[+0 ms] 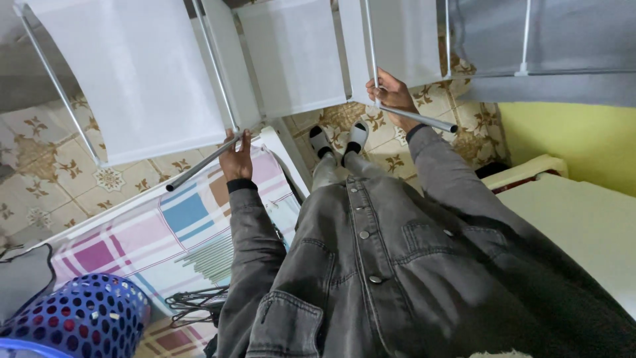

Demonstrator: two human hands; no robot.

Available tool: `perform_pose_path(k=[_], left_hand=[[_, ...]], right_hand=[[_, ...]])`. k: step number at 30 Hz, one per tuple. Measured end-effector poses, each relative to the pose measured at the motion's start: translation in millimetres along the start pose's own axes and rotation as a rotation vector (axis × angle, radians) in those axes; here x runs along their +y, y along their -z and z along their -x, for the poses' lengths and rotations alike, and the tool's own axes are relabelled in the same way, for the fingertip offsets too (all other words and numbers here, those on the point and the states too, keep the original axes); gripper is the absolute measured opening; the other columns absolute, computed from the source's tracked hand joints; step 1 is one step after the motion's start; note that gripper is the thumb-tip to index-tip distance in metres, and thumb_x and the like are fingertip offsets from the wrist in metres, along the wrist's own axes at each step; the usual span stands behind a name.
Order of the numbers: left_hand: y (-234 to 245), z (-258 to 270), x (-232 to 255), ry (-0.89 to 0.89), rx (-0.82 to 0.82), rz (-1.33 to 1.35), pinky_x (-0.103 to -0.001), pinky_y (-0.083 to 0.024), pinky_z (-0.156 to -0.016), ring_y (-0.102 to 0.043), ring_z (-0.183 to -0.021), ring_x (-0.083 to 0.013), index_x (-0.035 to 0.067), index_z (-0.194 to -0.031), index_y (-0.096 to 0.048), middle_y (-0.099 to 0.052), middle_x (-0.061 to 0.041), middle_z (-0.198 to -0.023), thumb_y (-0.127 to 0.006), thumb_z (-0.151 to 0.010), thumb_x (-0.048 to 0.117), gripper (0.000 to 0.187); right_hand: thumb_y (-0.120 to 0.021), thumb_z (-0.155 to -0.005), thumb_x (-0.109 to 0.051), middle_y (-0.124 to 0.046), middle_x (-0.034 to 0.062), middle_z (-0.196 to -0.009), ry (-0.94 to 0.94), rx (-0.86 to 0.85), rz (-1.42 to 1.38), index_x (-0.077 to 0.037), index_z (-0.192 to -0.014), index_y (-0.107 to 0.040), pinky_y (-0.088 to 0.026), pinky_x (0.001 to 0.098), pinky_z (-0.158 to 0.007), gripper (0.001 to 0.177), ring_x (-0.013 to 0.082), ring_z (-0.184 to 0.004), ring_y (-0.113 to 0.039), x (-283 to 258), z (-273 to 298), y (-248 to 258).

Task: The person assembles a storage rack by fitting metal rods into the frame and sliding white fabric shelves onto the frame rods by hand.

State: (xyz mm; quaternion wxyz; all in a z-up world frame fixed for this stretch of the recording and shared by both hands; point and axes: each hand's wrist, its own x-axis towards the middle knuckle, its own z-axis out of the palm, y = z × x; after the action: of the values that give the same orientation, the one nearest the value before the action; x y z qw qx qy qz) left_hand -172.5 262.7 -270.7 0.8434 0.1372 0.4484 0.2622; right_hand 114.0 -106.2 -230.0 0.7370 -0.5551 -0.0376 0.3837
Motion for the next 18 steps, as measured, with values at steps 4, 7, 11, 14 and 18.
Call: perform_pose_path(k=[4, 7, 11, 14, 18], left_hand=[[-7.1, 16.9, -3.4, -0.023, -0.099, -0.076, -0.047, -0.055, -0.101, -0.063, -0.106, -0.035, -0.002, -0.117, -0.052, -0.057, -0.015, -0.115, -0.066, -0.099, 0.007, 0.024], [-22.0, 27.4, -2.6, 0.003, -0.099, -0.151, -0.045, -0.056, -0.102, -0.065, -0.107, -0.0346, -0.002, -0.112, -0.054, -0.059, -0.015, -0.112, -0.065, -0.099, 0.008, 0.02], [-39.3, 39.6, -13.5, 0.012, -0.163, -0.198, -0.047, -0.055, -0.105, -0.065, -0.105, -0.0317, -0.001, -0.107, -0.053, -0.06, -0.014, -0.11, -0.066, -0.102, 0.009, 0.017], [-46.7, 43.3, -23.9, 0.02, -0.191, -0.212, -0.049, -0.052, -0.106, -0.065, -0.105, -0.0305, 0.0, -0.103, -0.054, -0.06, -0.012, -0.11, -0.066, -0.1, 0.009, 0.015], [-47.5, 43.9, -41.9, 0.028, -0.25, -0.151, -0.051, -0.051, -0.107, -0.065, -0.106, -0.0304, -0.003, -0.103, -0.057, -0.061, -0.013, -0.113, -0.064, -0.1, 0.013, 0.018]], right_hand=[[-0.069, -0.1, -0.009, -0.059, 0.0067, -0.111, 0.048, 0.065, 0.042, 0.003, -0.159, -0.042, -0.052, 0.0296, -0.089, 0.067, 0.0145, -0.098, -0.057, -5.3, 32.3, 0.6], [-0.07, -0.098, -0.012, -0.059, 0.0059, -0.11, 0.045, 0.119, 0.059, 0.003, -0.158, -0.042, -0.051, 0.0299, -0.088, 0.068, 0.0143, -0.097, -0.055, -11.6, 54.2, 2.2], [-0.073, -0.099, -0.016, -0.058, 0.0052, -0.11, 0.055, 0.151, 0.012, 0.004, -0.159, -0.042, -0.05, 0.0292, -0.089, 0.071, 0.0141, -0.096, -0.055, -23.0, 83.7, 13.0], [-0.077, -0.096, -0.021, -0.059, 0.0053, -0.111, 0.095, 0.157, -0.037, 0.004, -0.161, -0.039, -0.051, 0.0293, -0.091, 0.079, 0.0142, -0.099, -0.056, -25.5, 99.2, 20.5], [-0.085, -0.09, -0.027, -0.06, 0.0053, -0.11, 0.091, 0.186, -0.093, 0.007, -0.16, -0.037, -0.05, 0.0291, -0.091, 0.091, 0.0143, -0.097, -0.056, -23.1, 114.1, 36.3]])
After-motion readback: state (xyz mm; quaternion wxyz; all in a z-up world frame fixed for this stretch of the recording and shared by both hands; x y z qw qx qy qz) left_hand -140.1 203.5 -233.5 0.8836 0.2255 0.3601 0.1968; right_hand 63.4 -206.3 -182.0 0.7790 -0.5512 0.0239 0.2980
